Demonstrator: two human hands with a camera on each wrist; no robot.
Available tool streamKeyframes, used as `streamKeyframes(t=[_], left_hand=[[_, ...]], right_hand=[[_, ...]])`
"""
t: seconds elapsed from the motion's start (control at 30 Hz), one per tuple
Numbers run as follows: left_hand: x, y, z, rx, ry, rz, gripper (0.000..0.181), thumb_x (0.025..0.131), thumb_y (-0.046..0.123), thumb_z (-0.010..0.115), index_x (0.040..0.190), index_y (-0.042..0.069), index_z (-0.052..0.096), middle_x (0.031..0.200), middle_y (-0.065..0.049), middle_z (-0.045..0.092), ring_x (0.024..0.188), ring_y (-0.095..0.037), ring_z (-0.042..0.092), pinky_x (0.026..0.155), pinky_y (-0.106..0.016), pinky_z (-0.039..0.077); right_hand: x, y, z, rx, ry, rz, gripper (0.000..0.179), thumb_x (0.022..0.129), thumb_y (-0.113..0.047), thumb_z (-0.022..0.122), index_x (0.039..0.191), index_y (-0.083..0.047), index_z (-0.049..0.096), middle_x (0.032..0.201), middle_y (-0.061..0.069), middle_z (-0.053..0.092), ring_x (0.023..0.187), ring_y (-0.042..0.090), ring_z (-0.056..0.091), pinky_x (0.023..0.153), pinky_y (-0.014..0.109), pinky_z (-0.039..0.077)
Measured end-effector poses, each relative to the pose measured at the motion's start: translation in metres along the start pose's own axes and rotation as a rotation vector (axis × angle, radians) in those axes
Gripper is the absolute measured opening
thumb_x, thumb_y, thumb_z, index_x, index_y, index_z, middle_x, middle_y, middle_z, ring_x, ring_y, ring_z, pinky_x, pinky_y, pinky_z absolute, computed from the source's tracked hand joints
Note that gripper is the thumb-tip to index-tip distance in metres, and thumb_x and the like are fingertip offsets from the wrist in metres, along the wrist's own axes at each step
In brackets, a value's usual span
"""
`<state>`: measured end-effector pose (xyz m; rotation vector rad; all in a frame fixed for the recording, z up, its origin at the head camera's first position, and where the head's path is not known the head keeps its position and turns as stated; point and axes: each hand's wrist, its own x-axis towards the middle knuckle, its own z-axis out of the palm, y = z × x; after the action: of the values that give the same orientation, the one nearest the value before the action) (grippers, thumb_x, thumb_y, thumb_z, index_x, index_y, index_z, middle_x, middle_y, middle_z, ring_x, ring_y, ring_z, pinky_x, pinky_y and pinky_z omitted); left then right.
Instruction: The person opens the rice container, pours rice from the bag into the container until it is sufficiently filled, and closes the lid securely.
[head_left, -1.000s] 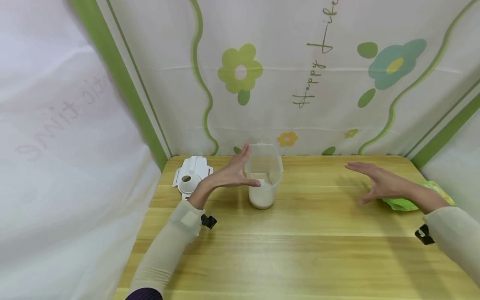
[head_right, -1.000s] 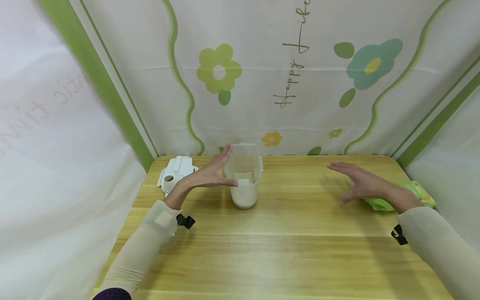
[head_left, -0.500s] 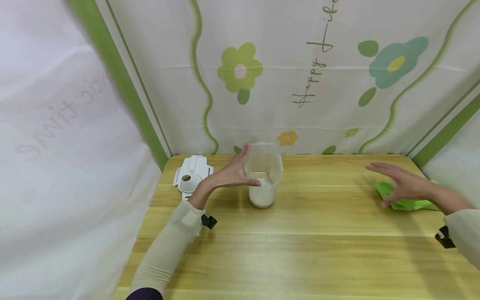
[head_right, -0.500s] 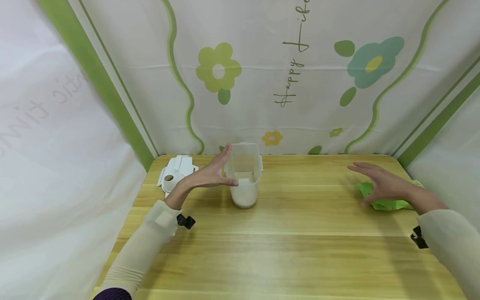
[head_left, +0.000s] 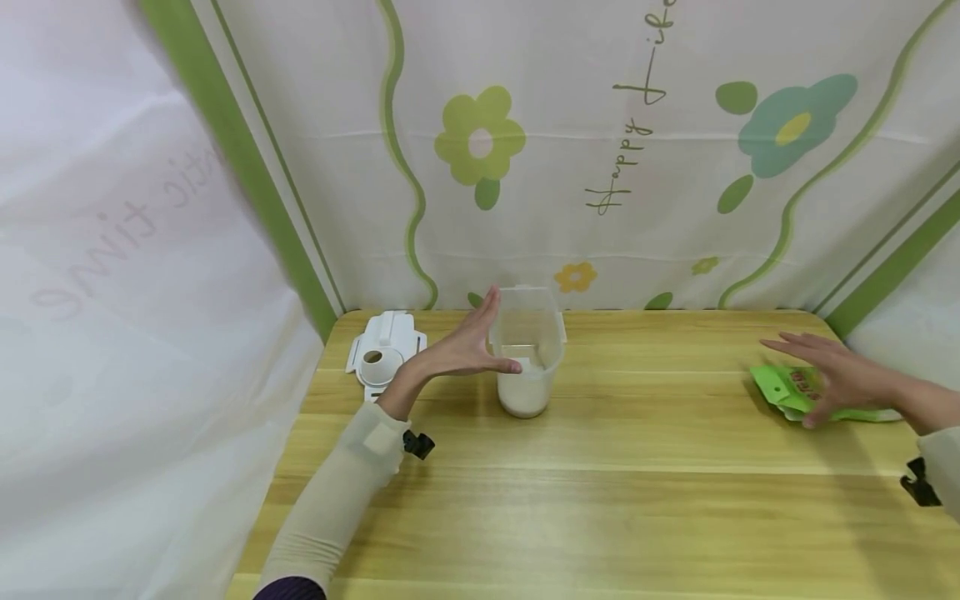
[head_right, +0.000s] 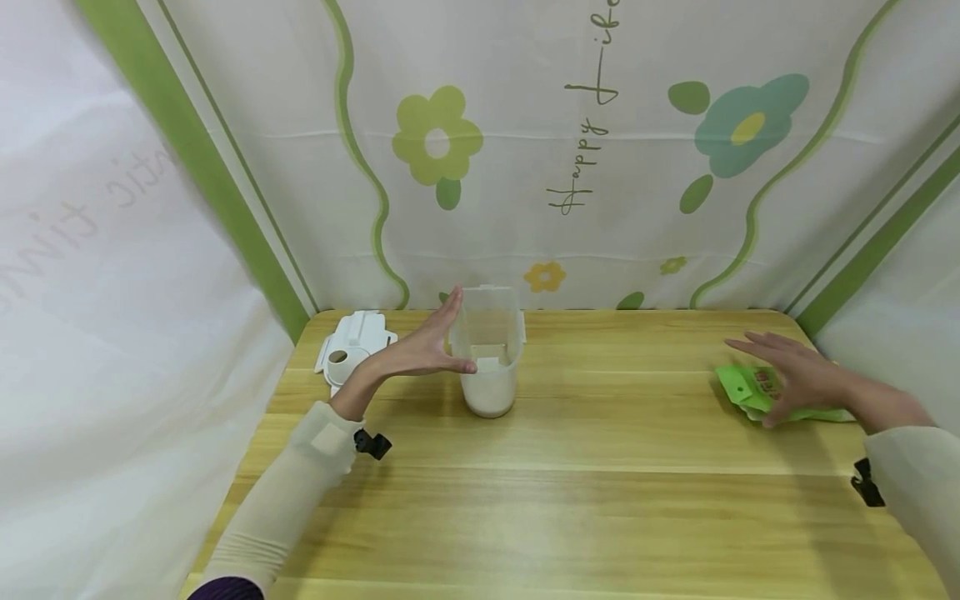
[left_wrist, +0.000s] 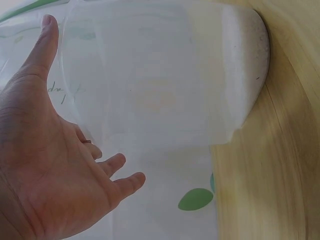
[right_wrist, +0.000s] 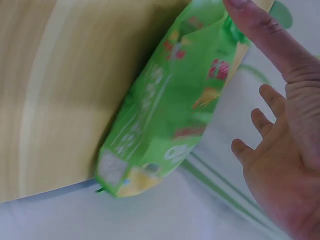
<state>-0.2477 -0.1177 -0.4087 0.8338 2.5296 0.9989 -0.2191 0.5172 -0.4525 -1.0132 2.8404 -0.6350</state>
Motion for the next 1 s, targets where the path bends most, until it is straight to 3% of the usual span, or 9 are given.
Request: streamKeyframes(t=[0.1,0.13,0.2,0.33,0.4,0.77,0.87,0.93,1.0], left_hand=[[0.0,-0.001,0.0,0.001,0.001,0.0,0.138,0.087,0.065,0.079,0.165,0.015,-0.023,0.173,0.0,-0.028,0.162,-0.025,-0.015,0.132,-0.053,0.004],[0.001,-0.001,0.001,0.002,0.002,0.002,0.138,0.086,0.065,0.079,0.165,0.015,-0.023,0.173,0.0,-0.028,0.162,-0.025,-0.015,0.132,-0.052,0.004],[0.001,-0.002,0.001,-0.002,0.006,0.007,0.139,0.085,0.067,0.079,0.165,0.015,-0.023,0.173,-0.001,-0.028,0.162,-0.025,-0.015,0.132,-0.052,0.004],[0.001,-0.002,0.0,-0.012,0.01,0.017,0.145,0.08,0.08,0.074,0.165,0.014,-0.022,0.173,-0.001,-0.027,0.162,-0.024,-0.015,0.132,-0.053,0.004],[0.001,-0.003,0.0,-0.015,0.01,0.02,0.148,0.076,0.087,0.071,0.165,0.015,-0.022,0.173,-0.001,-0.027,0.162,-0.024,-0.016,0.132,-0.053,0.004],[0.0,-0.003,0.001,-0.033,0.007,0.033,0.149,0.074,0.091,0.068,0.166,0.015,-0.021,0.173,0.001,-0.028,0.162,-0.025,-0.015,0.132,-0.054,0.005],[0.0,-0.004,0.001,-0.034,0.008,0.038,0.149,0.074,0.091,0.067,0.166,0.015,-0.021,0.174,-0.002,-0.027,0.162,-0.026,-0.015,0.132,-0.055,0.006],[0.0,-0.004,0.001,-0.032,0.01,0.041,0.149,0.074,0.093,0.066,0.166,0.014,-0.021,0.175,-0.006,-0.026,0.162,-0.027,-0.014,0.131,-0.056,0.007],[0.001,-0.004,0.001,-0.029,0.011,0.043,0.15,0.072,0.094,0.065,0.166,0.014,-0.021,0.175,-0.008,-0.025,0.162,-0.027,-0.014,0.131,-0.056,0.007]], right_hand=[[-0.008,0.006,0.0,-0.026,0.0,0.025,0.148,0.046,-0.023,0.104,0.168,-0.008,0.024,0.173,0.02,0.006,0.155,0.059,0.004,0.119,0.077,-0.01],[-0.011,0.009,0.0,-0.043,0.002,0.03,0.148,0.046,-0.023,0.104,0.168,-0.007,0.024,0.173,0.024,0.006,0.153,0.061,0.004,0.12,0.074,-0.012],[-0.016,0.016,0.001,-0.085,0.011,0.02,0.147,0.045,-0.024,0.105,0.167,-0.004,0.024,0.172,0.025,0.006,0.157,0.055,0.0,0.123,0.067,-0.014],[-0.029,0.031,0.004,-0.186,0.039,-0.003,0.149,0.043,-0.028,0.106,0.166,-0.002,0.027,0.167,-0.006,0.004,0.153,-0.001,-0.011,0.127,0.042,-0.016],[-0.035,0.037,0.005,-0.215,0.05,-0.006,0.15,0.042,-0.03,0.107,0.166,-0.002,0.027,0.166,-0.009,0.004,0.147,-0.013,-0.012,0.127,0.04,-0.016],[-0.053,0.058,0.014,-0.168,0.087,0.059,0.157,0.039,-0.021,0.108,0.168,-0.005,0.021,0.168,0.009,0.004,0.142,-0.019,-0.013,0.126,0.042,-0.016],[-0.056,0.061,0.016,-0.159,0.085,0.07,0.159,0.039,-0.018,0.107,0.169,-0.007,0.016,0.17,0.029,0.004,0.142,-0.016,-0.014,0.127,0.047,-0.018],[-0.057,0.064,0.017,-0.143,0.085,0.092,0.158,0.04,-0.016,0.106,0.17,-0.008,0.016,0.164,0.044,0.009,0.146,-0.01,-0.013,0.127,0.05,-0.017],[-0.058,0.067,0.019,-0.119,0.083,0.123,0.156,0.042,-0.013,0.106,0.169,-0.008,0.016,0.157,0.052,0.016,0.156,0.013,-0.013,0.126,0.059,-0.013]])
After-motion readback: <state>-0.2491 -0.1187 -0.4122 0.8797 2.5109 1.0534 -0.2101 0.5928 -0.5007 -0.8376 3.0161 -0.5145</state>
